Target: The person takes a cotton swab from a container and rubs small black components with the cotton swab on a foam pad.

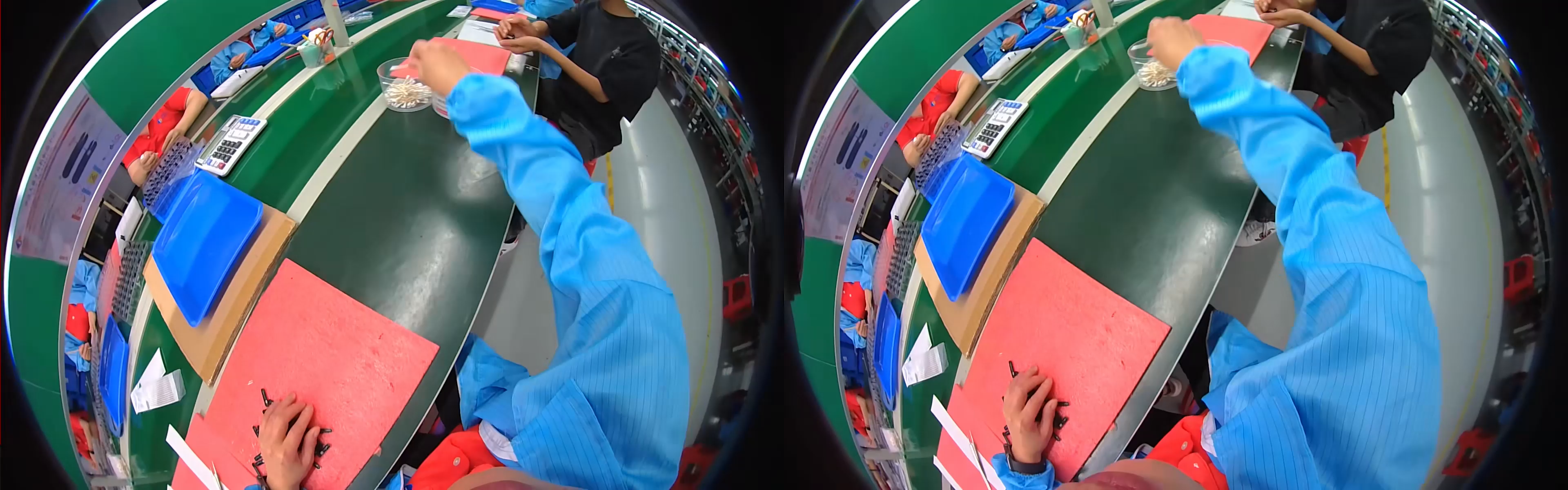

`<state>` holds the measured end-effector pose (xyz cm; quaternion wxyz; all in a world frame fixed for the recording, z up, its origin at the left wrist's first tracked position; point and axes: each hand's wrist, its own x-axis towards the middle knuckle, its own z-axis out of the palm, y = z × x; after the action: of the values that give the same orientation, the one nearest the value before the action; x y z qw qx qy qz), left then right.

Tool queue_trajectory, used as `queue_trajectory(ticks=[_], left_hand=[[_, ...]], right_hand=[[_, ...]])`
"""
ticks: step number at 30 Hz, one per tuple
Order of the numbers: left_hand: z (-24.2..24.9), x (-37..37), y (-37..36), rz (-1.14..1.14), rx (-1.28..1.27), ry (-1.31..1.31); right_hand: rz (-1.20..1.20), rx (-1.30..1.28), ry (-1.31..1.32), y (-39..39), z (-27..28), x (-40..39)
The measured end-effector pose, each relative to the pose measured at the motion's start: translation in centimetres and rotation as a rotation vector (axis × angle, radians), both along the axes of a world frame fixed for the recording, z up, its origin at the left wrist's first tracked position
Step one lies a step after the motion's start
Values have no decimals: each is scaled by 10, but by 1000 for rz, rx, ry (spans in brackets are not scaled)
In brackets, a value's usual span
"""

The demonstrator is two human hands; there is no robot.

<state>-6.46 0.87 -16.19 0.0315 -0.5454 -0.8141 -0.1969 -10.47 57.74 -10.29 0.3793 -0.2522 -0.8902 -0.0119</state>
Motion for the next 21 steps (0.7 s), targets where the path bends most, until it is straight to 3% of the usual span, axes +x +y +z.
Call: queue_trajectory(ticks=[3, 5, 10, 14, 18, 20, 21], left_hand=[[-1, -1, 1, 16, 3, -8], [2, -1, 1, 7, -19, 10], [-3, -9, -1, -42, -35, 25], [13, -7, 6, -78, -49, 13], [45, 0, -15, 92, -6, 97], [50, 10, -36, 418, 26, 59], [48, 13, -44, 436, 30, 75]], right_hand=[[1, 35, -114, 86, 2, -45], [86, 125, -51, 135, -15, -60], [-142, 200, -294, 190, -22, -20], [29, 167, -409, 246, -64, -39], [87, 193, -504, 285, -94, -78], [55, 198, -523, 295, -92, -74], [39, 199, -528, 296, -90, -72]])
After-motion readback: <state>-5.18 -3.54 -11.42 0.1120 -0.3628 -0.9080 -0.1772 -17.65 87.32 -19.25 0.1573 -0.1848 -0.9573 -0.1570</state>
